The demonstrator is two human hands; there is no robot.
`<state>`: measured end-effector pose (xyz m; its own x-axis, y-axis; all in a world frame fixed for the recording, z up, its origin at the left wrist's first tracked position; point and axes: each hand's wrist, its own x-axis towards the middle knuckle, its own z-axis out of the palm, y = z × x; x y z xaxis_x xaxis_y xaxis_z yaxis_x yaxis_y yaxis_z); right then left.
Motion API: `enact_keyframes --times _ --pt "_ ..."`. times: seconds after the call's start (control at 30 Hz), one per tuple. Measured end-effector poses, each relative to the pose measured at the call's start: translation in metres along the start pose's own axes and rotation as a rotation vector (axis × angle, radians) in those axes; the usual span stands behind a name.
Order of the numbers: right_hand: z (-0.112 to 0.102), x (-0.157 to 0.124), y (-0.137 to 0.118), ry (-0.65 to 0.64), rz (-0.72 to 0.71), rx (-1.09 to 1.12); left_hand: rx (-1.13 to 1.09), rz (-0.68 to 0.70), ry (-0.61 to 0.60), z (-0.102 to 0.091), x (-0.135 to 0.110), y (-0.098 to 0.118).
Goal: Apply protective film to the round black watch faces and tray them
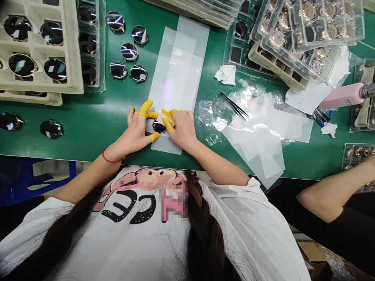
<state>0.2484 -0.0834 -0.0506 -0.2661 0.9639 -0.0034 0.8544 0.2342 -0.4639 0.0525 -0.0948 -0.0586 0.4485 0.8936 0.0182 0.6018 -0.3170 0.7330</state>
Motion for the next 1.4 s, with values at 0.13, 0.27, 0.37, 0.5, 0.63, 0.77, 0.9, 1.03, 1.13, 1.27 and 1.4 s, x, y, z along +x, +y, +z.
enact_keyframes --times 0.13,0.27,0.37,0.5,0.63,0.77,0.9,1.03,1.13,1.27,1.4 --pt "-0.001 0.006 0.004 0.001 0.019 0.013 0.017 0.0 -0.014 -0.001 0.0 0.002" --pt "-0.003 0.011 0.003 0.018 0.002 -0.013 0.017 -0.027 -0.034 -0.003 0.003 0.004" --pt "-0.003 0.015 0.004 0.03 -0.039 -0.056 0.012 -0.07 -0.05 -0.006 0.007 0.005" --pt "-0.002 0.022 0.011 0.063 -0.08 -0.067 -0.001 -0.12 -0.098 -0.011 0.01 0.009" --pt "-0.007 0.024 0.018 0.044 -0.058 0.056 0.007 -0.151 -0.13 -0.014 0.01 0.012" --pt "-0.017 0.021 0.013 -0.02 -0.105 0.134 0.01 -0.141 -0.121 -0.014 0.011 0.01" --pt "-0.02 0.022 0.0 -0.054 -0.154 -0.048 0.026 -0.141 -0.129 -0.014 0.013 0.007" --pt "-0.019 0.031 -0.009 -0.062 -0.129 -0.151 0.042 -0.14 -0.127 -0.013 0.014 0.006" --pt "-0.019 0.035 -0.007 -0.065 -0.133 -0.147 0.051 -0.123 -0.118 -0.012 0.013 0.005" --pt "-0.017 0.03 0.006 0.002 -0.143 -0.043 0.05 -0.096 -0.112 -0.012 0.011 0.006" --pt "-0.012 0.017 0.012 0.145 -0.175 -0.039 0.08 -0.08 -0.077 -0.011 0.008 0.011"
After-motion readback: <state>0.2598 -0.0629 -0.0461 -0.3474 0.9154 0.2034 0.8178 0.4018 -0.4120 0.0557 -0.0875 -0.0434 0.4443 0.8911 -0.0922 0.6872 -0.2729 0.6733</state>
